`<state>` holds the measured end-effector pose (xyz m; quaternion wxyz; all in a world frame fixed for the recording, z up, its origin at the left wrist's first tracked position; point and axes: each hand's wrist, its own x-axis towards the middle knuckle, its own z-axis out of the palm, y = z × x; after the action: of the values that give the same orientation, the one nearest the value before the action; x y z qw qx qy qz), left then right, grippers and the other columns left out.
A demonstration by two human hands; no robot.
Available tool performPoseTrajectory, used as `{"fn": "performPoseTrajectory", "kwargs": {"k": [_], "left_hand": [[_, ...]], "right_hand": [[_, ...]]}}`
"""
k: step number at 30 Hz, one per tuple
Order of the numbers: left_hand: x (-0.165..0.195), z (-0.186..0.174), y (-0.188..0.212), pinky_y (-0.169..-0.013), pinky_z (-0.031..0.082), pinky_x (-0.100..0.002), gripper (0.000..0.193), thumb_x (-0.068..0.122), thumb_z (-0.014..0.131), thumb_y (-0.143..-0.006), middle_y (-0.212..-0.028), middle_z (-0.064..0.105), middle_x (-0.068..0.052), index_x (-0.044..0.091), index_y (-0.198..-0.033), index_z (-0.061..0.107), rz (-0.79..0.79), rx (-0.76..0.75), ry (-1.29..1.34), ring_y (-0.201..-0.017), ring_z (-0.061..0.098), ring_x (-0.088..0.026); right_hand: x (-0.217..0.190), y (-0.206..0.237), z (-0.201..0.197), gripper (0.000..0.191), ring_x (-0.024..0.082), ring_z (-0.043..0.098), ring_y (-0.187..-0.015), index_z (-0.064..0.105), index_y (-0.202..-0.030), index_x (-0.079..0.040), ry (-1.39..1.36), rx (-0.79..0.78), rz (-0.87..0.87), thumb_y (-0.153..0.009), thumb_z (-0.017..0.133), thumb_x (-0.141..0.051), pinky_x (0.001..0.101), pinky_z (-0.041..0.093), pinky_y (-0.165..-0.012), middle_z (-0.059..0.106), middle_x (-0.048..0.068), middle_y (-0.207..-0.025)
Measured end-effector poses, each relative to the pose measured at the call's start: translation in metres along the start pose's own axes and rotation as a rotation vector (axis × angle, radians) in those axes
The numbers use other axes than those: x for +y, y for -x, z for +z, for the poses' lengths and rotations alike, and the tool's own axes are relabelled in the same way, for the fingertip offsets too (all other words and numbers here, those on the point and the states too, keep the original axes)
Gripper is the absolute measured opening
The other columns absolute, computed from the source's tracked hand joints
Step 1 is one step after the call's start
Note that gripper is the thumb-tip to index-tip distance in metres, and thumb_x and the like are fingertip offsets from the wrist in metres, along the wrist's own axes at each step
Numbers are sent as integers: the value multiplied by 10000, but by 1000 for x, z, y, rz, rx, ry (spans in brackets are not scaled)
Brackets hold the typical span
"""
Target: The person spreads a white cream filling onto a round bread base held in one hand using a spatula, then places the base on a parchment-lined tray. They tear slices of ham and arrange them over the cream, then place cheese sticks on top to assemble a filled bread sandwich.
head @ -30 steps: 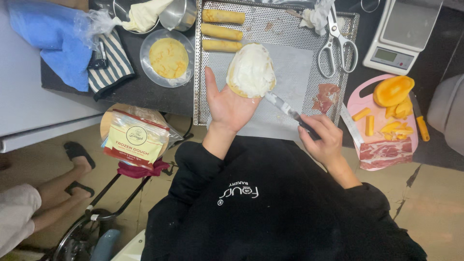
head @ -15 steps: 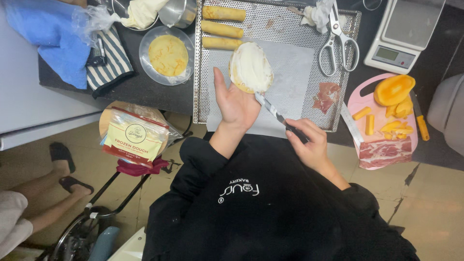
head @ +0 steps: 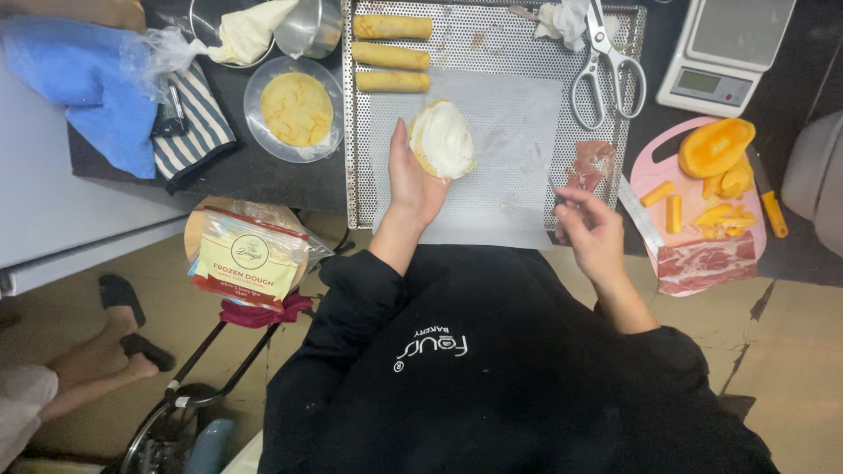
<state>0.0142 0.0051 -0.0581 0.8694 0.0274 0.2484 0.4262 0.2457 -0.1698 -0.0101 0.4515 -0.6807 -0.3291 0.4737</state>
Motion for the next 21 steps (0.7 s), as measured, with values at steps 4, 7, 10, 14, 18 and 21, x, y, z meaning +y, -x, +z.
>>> {"fn": "performPoseTrajectory", "kwargs": {"k": [4,7,10,14,18,21], "left_hand": [[-2,-18,-21,-1100,455,-452,803,621,371,-991,-1430,566,-178,-24,-1465,442,-309,19,-122,-1317,564,-304],[-3,-21,-41,-1082,486,-439,810,626,379,-981,-1413,596,-172,-32,-1445,470,-466,-39,-339,-1307,595,-289],[0,-18,-62,-1037,522,-417,791,625,423,-949,-1357,635,-142,-10,-1413,508,-518,-46,-580,-1267,625,-260],[3,-12,-80,-988,536,-363,747,613,473,-956,-1245,707,-141,-24,-1320,613,-478,18,-926,-1174,674,-257],[9,-13,-83,-1022,459,-308,717,588,450,-980,-1250,710,-136,-26,-1292,651,-204,-43,-1346,-1182,665,-233],[15,-14,-73,-1058,459,-314,688,558,449,-989,-1231,723,-177,-30,-1280,654,-126,36,-1436,-1187,676,-253]], "right_hand": [[19,-21,-20,250,104,597,-703,624,-1261,15,-171,83,21,-1021,619,-57,243,475,-612,659,67,-953],[28,-21,-27,243,114,608,-713,621,-1260,15,-228,128,46,-1027,612,-54,248,480,-619,669,80,-970],[34,-18,-30,245,112,605,-710,622,-1262,12,-245,148,39,-1027,609,-56,247,482,-615,670,80,-974],[41,-15,-37,246,94,604,-733,623,-1267,13,-185,196,2,-1030,614,-55,234,479,-628,676,61,-993],[45,-17,-51,259,73,596,-772,636,-1293,16,-52,250,-54,-1042,651,-44,219,477,-682,651,23,-968],[39,-22,-60,274,58,611,-845,639,-1297,-1,52,268,-107,-1033,696,-52,207,500,-757,660,2,-984]]}}
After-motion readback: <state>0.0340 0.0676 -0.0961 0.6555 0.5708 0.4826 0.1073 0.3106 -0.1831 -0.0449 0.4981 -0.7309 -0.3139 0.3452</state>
